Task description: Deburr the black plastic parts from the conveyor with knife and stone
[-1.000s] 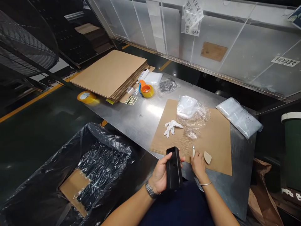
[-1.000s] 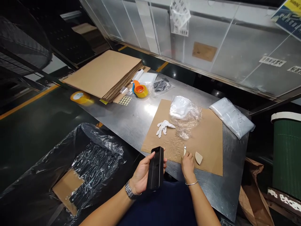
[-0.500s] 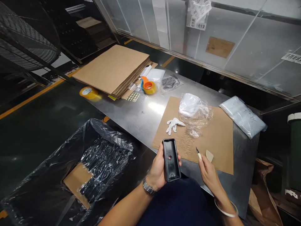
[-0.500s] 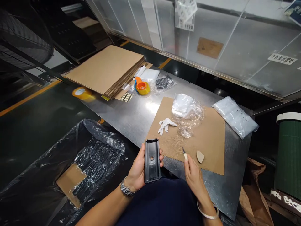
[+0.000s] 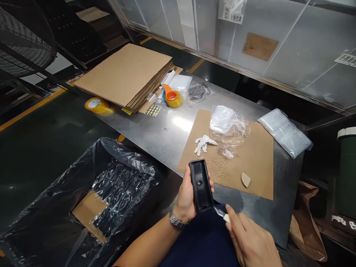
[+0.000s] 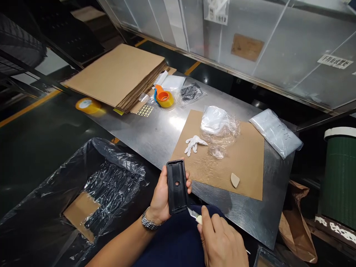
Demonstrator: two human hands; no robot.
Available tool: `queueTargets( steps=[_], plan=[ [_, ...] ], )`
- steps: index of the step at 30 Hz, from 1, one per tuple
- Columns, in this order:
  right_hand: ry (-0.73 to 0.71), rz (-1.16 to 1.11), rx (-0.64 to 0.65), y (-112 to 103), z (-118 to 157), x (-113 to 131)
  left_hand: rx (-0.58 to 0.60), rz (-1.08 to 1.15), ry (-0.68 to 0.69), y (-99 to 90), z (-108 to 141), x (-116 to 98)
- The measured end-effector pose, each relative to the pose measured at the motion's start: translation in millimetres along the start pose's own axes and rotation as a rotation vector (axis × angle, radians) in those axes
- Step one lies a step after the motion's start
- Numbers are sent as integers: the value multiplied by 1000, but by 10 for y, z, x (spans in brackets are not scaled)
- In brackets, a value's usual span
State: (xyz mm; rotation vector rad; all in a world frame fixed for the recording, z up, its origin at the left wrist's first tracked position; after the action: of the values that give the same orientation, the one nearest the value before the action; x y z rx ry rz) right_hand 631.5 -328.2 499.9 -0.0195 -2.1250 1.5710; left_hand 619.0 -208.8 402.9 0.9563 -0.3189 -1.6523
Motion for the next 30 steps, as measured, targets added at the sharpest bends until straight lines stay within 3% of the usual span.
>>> queueTargets(
  steps=[30],
  plan=[
    [-24,82,63,33,-48,51,6,-94,171,54,113,-123]
  ],
)
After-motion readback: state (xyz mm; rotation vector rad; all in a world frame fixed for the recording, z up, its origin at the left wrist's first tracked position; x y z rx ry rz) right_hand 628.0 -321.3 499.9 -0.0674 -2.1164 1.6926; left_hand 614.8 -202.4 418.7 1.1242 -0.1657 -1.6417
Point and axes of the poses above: each hand's wrist, its own z-axis away from the middle knuckle, its own y-axis out of the palm, x = y × z, the point moved 9 cm from there along -z, towards the middle knuckle, and after that the axes turned 9 degrees about -z, right-handed, at the moved point
